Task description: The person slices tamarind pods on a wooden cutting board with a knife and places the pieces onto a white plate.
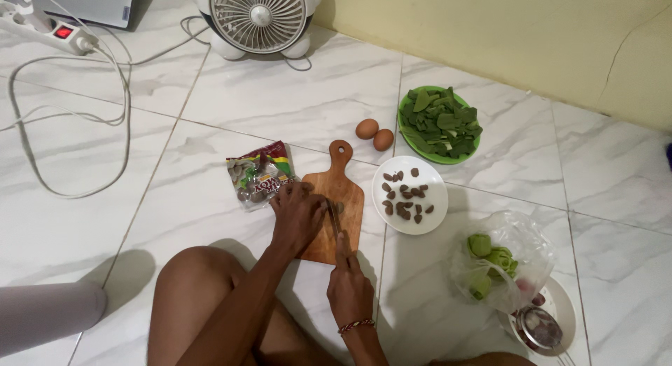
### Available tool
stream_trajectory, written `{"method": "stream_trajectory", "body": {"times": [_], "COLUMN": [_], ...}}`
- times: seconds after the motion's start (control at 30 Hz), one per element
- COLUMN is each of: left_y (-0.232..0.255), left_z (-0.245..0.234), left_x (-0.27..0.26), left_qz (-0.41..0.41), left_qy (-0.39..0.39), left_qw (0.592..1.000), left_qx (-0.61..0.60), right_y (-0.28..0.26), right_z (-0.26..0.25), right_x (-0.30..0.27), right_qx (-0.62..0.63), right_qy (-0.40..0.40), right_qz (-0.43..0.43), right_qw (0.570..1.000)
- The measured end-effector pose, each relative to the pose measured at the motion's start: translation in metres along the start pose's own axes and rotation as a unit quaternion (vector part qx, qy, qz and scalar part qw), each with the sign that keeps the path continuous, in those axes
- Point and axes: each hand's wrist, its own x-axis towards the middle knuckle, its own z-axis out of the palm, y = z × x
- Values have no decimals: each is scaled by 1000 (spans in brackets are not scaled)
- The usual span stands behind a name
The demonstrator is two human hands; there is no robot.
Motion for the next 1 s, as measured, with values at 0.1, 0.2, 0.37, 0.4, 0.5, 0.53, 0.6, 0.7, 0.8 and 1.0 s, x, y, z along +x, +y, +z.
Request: {"method": "stream_trajectory", "body": {"times": [0.1, 0.2, 0.37, 0.4, 0.5, 0.53, 0.6, 0.7, 0.8, 1.0], "left_y": [0, 1, 2, 2, 1, 0, -1, -2, -3, -3], "left_z": [-1, -1, -1, -1, -1, -1, -1, 0, 2, 1], "left_x": [0, 0, 0, 0, -1, -2, -3, -3, -2, -2], "left_qz": [1, 6, 5, 1, 9, 10, 18, 14, 5, 26], "left_qy": [3, 14, 18, 15, 25, 26, 35, 32, 31, 53], "left_qw": [1000, 1000, 1000, 1000, 1000, 1000, 999, 999, 999, 998], "left_qx": [-3, -3, 0, 0, 4, 4, 1, 7, 13, 34], "right_y": [2, 3, 4, 5, 5, 6, 8, 10, 12, 8], "right_z": [4, 13, 19, 19, 16, 14, 9, 4, -3, -17], "right_x": [1, 4, 3, 3, 1, 0, -5, -12, -18, -21], "right_qx": [4, -19, -23, -22, -18, -18, -18, -37, -52, -8], "right_qy": [-6, 4, 2, -1, 21, 22, -19, -3, -45, -30], "right_qz": [5, 13, 12, 12, -7, -8, -5, -10, 5, 43], "right_qw": [1000, 1000, 1000, 1000, 1000, 1000, 1000, 999, 998, 999]}}
